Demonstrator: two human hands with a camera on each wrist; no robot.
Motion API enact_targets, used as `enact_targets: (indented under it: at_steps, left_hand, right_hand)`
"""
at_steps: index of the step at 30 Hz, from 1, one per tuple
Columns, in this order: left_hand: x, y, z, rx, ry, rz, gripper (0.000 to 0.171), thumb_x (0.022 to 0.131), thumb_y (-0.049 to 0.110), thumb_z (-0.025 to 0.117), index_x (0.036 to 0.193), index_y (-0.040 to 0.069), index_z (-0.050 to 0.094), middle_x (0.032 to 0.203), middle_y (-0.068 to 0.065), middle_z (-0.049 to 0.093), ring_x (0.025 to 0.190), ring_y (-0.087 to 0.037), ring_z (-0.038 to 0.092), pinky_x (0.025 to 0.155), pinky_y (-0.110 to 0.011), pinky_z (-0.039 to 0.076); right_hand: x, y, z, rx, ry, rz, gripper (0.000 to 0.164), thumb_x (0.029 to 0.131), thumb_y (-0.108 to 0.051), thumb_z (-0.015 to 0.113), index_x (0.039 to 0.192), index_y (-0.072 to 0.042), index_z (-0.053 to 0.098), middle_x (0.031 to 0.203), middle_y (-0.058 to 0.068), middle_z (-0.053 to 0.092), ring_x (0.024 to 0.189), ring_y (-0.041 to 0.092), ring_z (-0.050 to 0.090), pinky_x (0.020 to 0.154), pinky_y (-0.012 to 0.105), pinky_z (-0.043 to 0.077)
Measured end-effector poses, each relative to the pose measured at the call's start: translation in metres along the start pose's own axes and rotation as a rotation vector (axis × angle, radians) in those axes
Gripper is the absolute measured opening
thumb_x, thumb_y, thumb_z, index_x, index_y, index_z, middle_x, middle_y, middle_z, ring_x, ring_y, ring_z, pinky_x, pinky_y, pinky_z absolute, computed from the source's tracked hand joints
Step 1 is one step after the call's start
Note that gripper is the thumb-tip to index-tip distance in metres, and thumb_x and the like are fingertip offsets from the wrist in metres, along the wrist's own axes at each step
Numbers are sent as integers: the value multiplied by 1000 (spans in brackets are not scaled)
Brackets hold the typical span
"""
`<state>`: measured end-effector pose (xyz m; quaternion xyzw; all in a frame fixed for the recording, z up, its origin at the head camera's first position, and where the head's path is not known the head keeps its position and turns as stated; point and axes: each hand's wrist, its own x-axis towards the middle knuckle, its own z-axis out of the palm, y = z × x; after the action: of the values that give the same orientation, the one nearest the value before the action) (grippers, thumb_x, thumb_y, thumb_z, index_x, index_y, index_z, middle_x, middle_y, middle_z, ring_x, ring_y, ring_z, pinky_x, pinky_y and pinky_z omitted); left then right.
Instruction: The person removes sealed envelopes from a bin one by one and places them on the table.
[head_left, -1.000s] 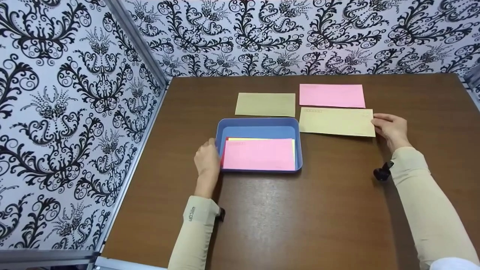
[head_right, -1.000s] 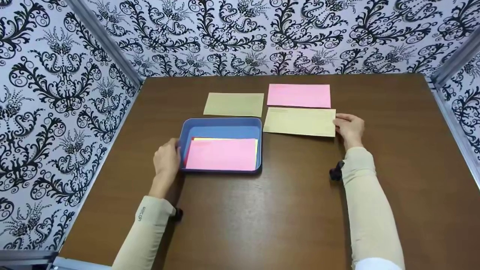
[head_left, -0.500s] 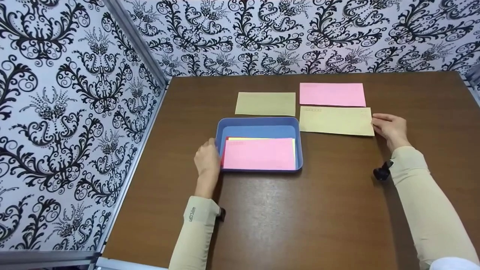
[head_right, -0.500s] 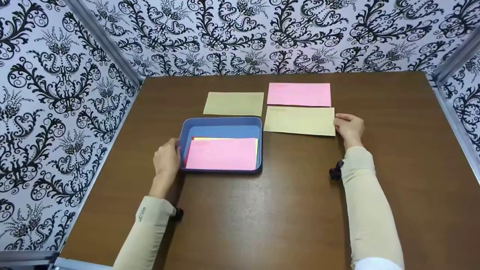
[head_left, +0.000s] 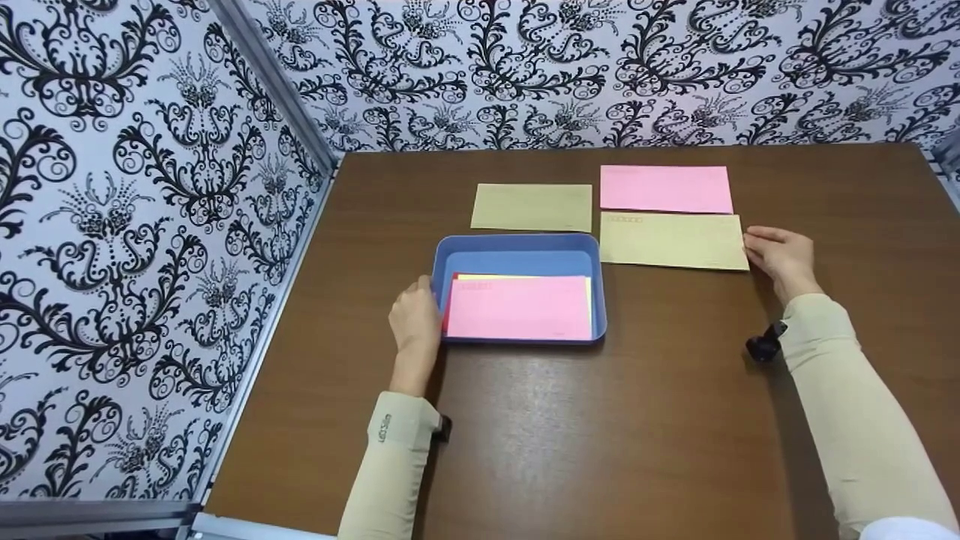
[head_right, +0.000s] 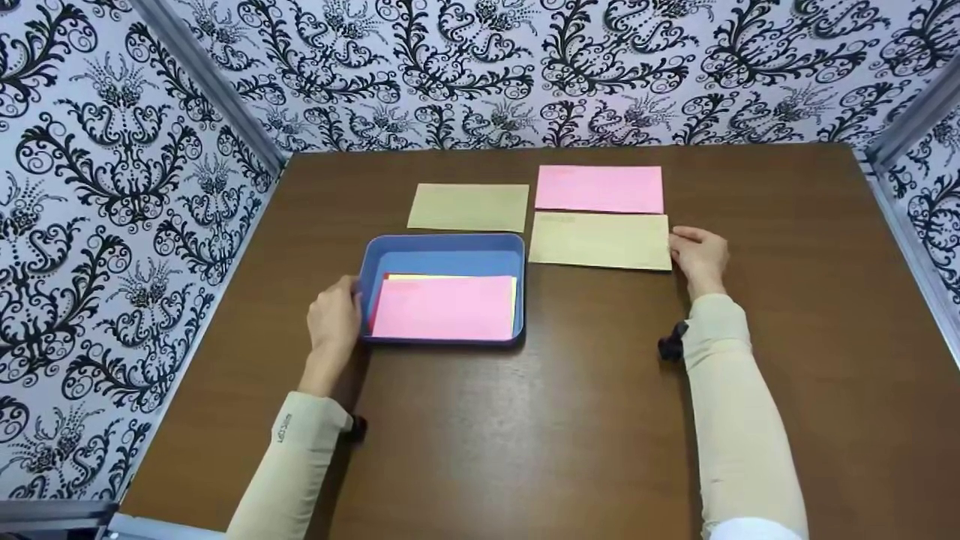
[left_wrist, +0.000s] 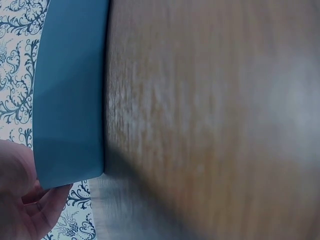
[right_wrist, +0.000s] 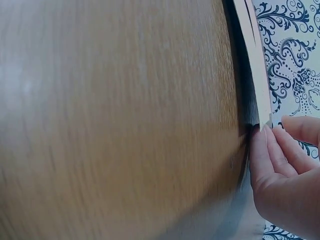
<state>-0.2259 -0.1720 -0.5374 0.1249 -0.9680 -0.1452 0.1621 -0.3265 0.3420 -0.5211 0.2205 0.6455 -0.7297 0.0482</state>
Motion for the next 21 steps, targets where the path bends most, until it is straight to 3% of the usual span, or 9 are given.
enact_targets:
  at_steps: [7,21]
  left_hand:
    - [0,0,0,1,6,4,22,91,9,63,112,8,70,102,-15,75,90,-41,72,74,-54,57]
    - [1,0,0,3,-44,-22,23,94,13,62,116,9,68,106,-14,74,95,-39,71,77,-54,57]
  right_hand:
    - [-2,0,-2,62,-36,6,19,91,4,63,87,-12,73,76,-9,70,74,-1,69,71,13,56]
    - [-7,-1,-5,25,-44,-21,12,89,-5,70,96,-14,73,81,-12,71,84,0,69,76,14,56]
